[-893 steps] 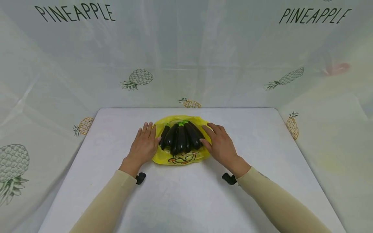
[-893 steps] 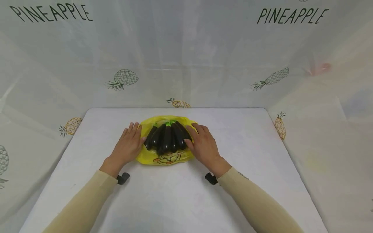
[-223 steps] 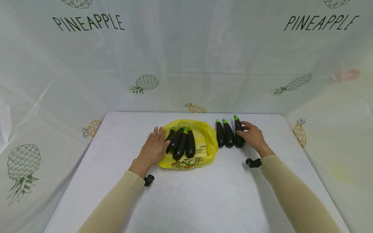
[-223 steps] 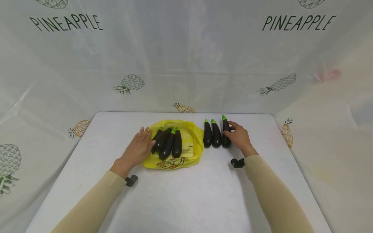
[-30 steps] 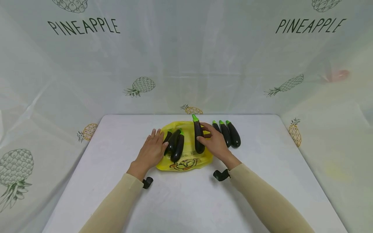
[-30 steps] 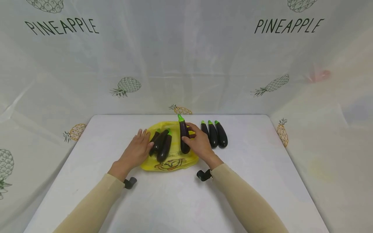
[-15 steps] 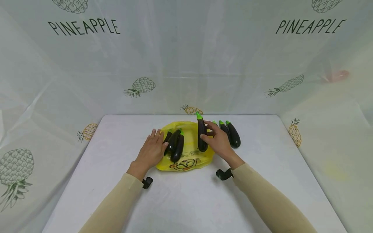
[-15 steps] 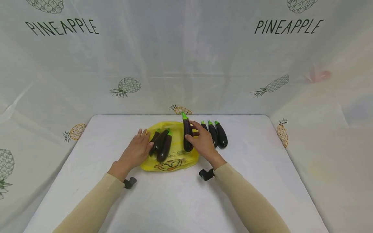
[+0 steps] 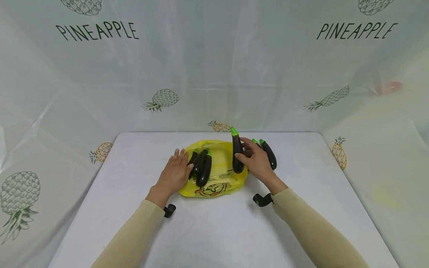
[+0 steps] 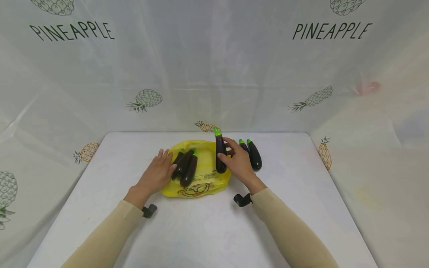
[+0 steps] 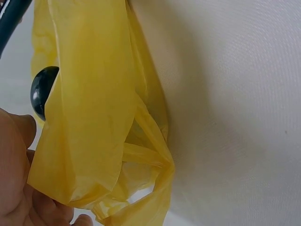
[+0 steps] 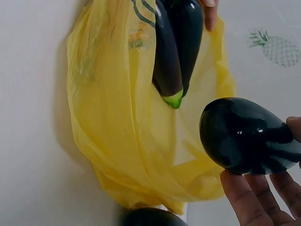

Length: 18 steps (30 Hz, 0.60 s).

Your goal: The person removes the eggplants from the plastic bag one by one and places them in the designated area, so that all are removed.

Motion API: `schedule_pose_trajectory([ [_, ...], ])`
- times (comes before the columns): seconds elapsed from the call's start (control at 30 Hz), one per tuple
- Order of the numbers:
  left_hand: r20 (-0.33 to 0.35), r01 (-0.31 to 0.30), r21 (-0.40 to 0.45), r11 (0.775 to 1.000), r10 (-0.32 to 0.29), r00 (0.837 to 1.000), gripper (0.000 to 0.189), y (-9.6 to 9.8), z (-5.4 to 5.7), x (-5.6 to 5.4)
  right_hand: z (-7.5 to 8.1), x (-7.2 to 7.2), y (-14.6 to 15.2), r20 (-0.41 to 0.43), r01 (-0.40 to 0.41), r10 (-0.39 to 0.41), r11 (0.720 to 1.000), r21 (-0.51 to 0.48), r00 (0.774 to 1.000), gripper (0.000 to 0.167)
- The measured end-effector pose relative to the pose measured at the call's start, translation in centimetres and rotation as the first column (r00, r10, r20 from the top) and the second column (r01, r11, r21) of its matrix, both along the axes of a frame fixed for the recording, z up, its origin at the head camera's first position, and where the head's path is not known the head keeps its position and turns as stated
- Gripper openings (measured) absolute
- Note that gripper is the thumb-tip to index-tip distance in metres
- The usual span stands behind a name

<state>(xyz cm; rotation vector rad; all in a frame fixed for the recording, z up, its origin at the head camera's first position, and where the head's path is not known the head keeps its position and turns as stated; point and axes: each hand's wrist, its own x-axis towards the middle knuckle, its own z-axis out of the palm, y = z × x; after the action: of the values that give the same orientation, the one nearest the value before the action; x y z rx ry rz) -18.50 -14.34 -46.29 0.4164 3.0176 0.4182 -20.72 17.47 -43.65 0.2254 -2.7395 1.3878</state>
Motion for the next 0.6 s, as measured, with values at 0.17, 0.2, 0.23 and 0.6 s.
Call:
schedule_pose_trajectory([
  [0.17, 0.000, 0.002, -0.002, 1.000, -0.002, 1.000, 0.066, 0.0, 0.1, 0.0, 0.4, 0.1, 0.6, 0.002, 0.005, -0.005, 1.000, -0.006, 1.000, 0.064],
  [0.2, 0.001, 0.003, 0.000, 1.000, -0.003, 1.000, 0.066, -0.1, 0.1, 0.0, 0.5, 0.1, 0.8, 0.002, 0.006, -0.006, 1.000, -0.004, 1.000, 0.064],
  [0.23, 0.003, 0.003, 0.002, 1.000, -0.003, 1.000, 0.066, -0.1, 0.1, 0.0, 0.5, 0.1, 1.0, 0.000, 0.008, -0.008, 1.000, -0.002, 1.000, 0.064],
  [0.6, 0.009, 0.005, 0.004, 1.000, -0.005, 1.000, 0.065, -0.1, 0.1, -0.1, 0.5, -0.4, 3.6, -0.004, 0.047, -0.047, 0.999, 0.015, 0.999, 0.063],
])
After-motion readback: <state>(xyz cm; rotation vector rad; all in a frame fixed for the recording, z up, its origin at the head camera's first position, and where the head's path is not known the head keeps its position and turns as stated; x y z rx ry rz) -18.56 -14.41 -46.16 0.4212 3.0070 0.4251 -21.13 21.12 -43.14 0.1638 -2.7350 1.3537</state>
